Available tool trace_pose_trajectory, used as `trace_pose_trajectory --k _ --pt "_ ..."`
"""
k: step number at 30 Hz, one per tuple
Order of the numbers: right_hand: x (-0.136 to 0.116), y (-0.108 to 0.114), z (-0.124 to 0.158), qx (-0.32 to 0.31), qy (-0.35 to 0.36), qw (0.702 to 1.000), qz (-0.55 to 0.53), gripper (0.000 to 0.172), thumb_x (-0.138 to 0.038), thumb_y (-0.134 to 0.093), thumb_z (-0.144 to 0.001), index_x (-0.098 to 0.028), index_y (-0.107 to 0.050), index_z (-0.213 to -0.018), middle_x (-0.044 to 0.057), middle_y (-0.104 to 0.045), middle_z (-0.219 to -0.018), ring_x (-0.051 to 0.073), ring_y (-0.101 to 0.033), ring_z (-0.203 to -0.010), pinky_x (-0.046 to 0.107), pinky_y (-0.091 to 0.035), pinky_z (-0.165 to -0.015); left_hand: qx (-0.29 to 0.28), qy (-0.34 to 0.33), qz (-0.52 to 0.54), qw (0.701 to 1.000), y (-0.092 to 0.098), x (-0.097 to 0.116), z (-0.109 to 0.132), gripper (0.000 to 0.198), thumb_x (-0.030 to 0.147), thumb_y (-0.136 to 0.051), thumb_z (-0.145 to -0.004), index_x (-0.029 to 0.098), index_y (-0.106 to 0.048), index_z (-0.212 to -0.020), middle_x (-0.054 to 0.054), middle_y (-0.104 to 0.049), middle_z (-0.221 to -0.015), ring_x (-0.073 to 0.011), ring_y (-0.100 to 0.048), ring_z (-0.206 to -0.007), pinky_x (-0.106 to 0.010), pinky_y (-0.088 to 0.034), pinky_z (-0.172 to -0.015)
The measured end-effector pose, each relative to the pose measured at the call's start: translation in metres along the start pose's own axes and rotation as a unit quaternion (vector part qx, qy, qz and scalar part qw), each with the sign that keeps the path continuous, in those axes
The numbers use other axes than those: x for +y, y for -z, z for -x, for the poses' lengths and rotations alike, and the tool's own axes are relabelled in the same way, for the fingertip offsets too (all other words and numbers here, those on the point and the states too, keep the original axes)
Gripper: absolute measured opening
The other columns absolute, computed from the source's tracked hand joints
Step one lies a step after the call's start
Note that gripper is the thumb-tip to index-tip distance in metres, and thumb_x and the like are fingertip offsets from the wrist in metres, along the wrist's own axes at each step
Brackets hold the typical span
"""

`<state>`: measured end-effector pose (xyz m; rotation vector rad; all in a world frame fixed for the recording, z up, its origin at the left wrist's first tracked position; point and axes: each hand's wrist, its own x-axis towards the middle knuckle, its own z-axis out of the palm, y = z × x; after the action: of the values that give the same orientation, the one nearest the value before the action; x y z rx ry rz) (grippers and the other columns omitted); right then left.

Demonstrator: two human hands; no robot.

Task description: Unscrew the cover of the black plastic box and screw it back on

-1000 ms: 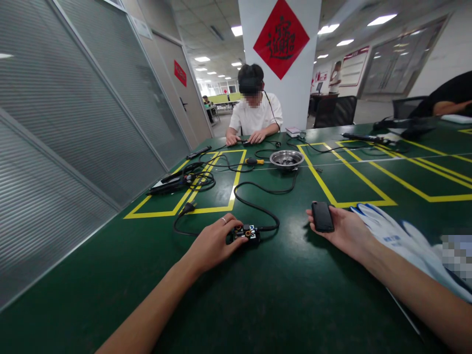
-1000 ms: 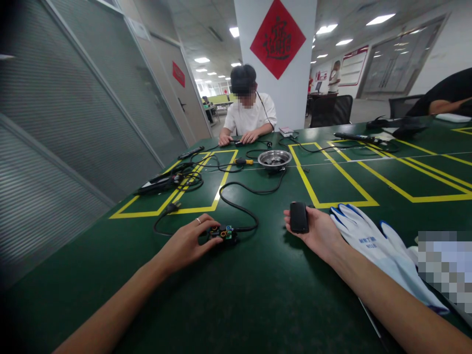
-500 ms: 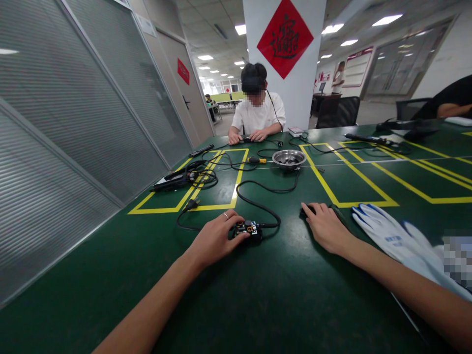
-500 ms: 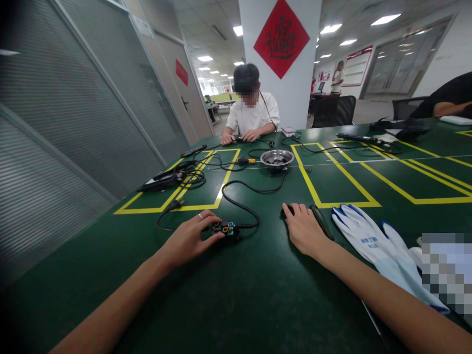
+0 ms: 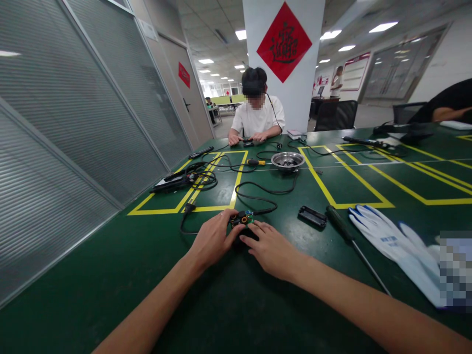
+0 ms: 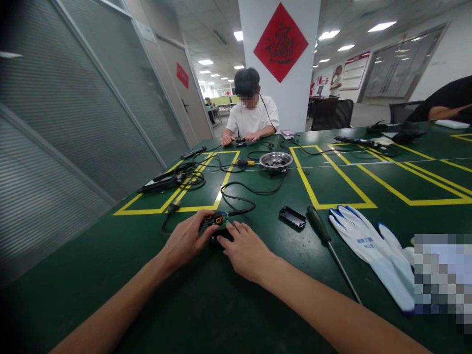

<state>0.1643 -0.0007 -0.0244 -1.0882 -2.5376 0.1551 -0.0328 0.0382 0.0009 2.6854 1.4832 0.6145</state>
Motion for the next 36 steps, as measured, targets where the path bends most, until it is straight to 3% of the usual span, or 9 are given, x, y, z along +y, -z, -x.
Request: trace_pose_trajectory --k 5,8,11,17,21,27,30,33,36 --pt "0.01 0.02 0.022 -0.005 -0.036 0.999 -0.018 0.032 -0.02 -0.041 -0.09 -0.023 -0.062 -0.114 0.009 -0.056 -0.125 0.023 -0.052 -0.113 0.044 -0.046 -0.095 -0.007 -0.014 0.005 1.0 0.0 0.006 0.002 0.03 0.041 -0.045 -0.096 0.019 -0.045 -0.116 -0.008 -0.064 -0.103 -0.0251 -0.063 -0.091 -0.036 -0.049 -0.079" --pt "0.011 0.037 0.053 0.01 -0.074 0.997 -0.028 0.03 -0.023 -0.044 -0.09 -0.025 -0.058 -0.117 0.006 -0.057 -0.123 0.021 -0.052 -0.111 0.042 -0.048 -0.094 -0.013 -0.025 0.015 0.999 -0.001 0.012 0.004 0.032 0.042 -0.046 -0.096 0.019 -0.044 -0.118 -0.009 -0.063 -0.104 -0.0254 -0.063 -0.093 -0.036 -0.048 -0.08" --pt "0.014 0.039 0.078 0.012 -0.081 0.996 -0.032 0.029 -0.025 -0.051 -0.087 -0.028 -0.058 -0.115 0.003 -0.058 -0.124 0.02 -0.055 -0.11 0.041 -0.051 -0.093 -0.022 -0.04 0.033 0.998 -0.003 0.02 0.006 0.03 0.041 -0.046 -0.096 0.019 -0.044 -0.117 -0.008 -0.062 -0.104 -0.0253 -0.062 -0.094 -0.036 -0.048 -0.08" --pt "0.024 0.046 0.1 0.097 -0.1 0.99 -0.008 0.029 -0.034 -0.052 -0.087 -0.027 -0.058 -0.115 0.007 -0.056 -0.128 0.023 -0.05 -0.121 0.047 -0.044 -0.103 -0.041 -0.073 0.068 0.994 -0.008 0.035 0.013 0.031 0.04 -0.047 -0.096 0.02 -0.041 -0.119 -0.008 -0.06 -0.106 -0.0242 -0.059 -0.095 -0.037 -0.047 -0.083" --pt "0.027 0.049 0.105 0.151 -0.054 0.985 0.059 0.048 -0.024 -0.055 -0.086 -0.019 -0.045 -0.133 0.01 -0.05 -0.136 0.024 -0.043 -0.129 0.047 -0.043 -0.105 -0.061 -0.121 0.106 0.985 -0.013 0.05 0.018 0.031 0.041 -0.047 -0.096 0.02 -0.043 -0.117 -0.008 -0.059 -0.107 -0.023 -0.057 -0.095 -0.037 -0.046 -0.084" --pt "0.032 0.032 0.103 0.114 -0.012 0.989 0.096 0.044 -0.006 -0.047 -0.086 -0.018 -0.051 -0.128 0.005 -0.064 -0.11 0.017 -0.057 -0.105 0.044 -0.046 -0.102 -0.108 -0.138 0.122 0.977 -0.018 0.067 0.019 0.03 0.042 -0.051 -0.094 0.02 -0.046 -0.113 -0.007 -0.06 -0.109 -0.0234 -0.054 -0.095 -0.039 -0.044 -0.085" --pt "0.035 0.031 0.105 0.103 -0.024 0.99 0.095 0.045 -0.003 -0.045 -0.085 -0.017 -0.051 -0.128 0.007 -0.063 -0.106 0.019 -0.057 -0.102 0.046 -0.049 -0.097 -0.119 -0.143 0.132 0.974 -0.02 0.066 0.018 0.041 0.044 -0.059 -0.09 0.019 -0.044 -0.119 -0.008 -0.056 -0.122 -0.0246 -0.052 -0.105 -0.041 -0.042 -0.092" --pt "0.038 0.032 0.106 0.085 -0.036 0.992 0.091 0.047 -0.002 -0.046 -0.084 -0.016 -0.05 -0.129 0.009 -0.061 -0.105 0.021 -0.056 -0.101 0.047 -0.05 -0.093 -0.138 -0.144 0.131 0.971 -0.022 0.062 0.019 0.054 0.043 -0.065 -0.086 0.019 -0.039 -0.127 -0.008 -0.056 -0.123 -0.0249 -0.053 -0.106 -0.041 -0.043 -0.094" --pt "0.039 0.03 0.106 0.061 -0.048 0.993 0.085 0.049 -0.003 -0.047 -0.083 -0.017 -0.05 -0.13 0.009 -0.06 -0.103 0.021 -0.056 -0.096 0.046 -0.052 -0.088 -0.15 -0.151 0.123 0.969 -0.022 0.058 0.019 0.051 0.035 -0.061 -0.089 0.02 -0.038 -0.132 -0.008 -0.055 -0.123 -0.0241 -0.052 -0.107 -0.04 -0.043 -0.095"
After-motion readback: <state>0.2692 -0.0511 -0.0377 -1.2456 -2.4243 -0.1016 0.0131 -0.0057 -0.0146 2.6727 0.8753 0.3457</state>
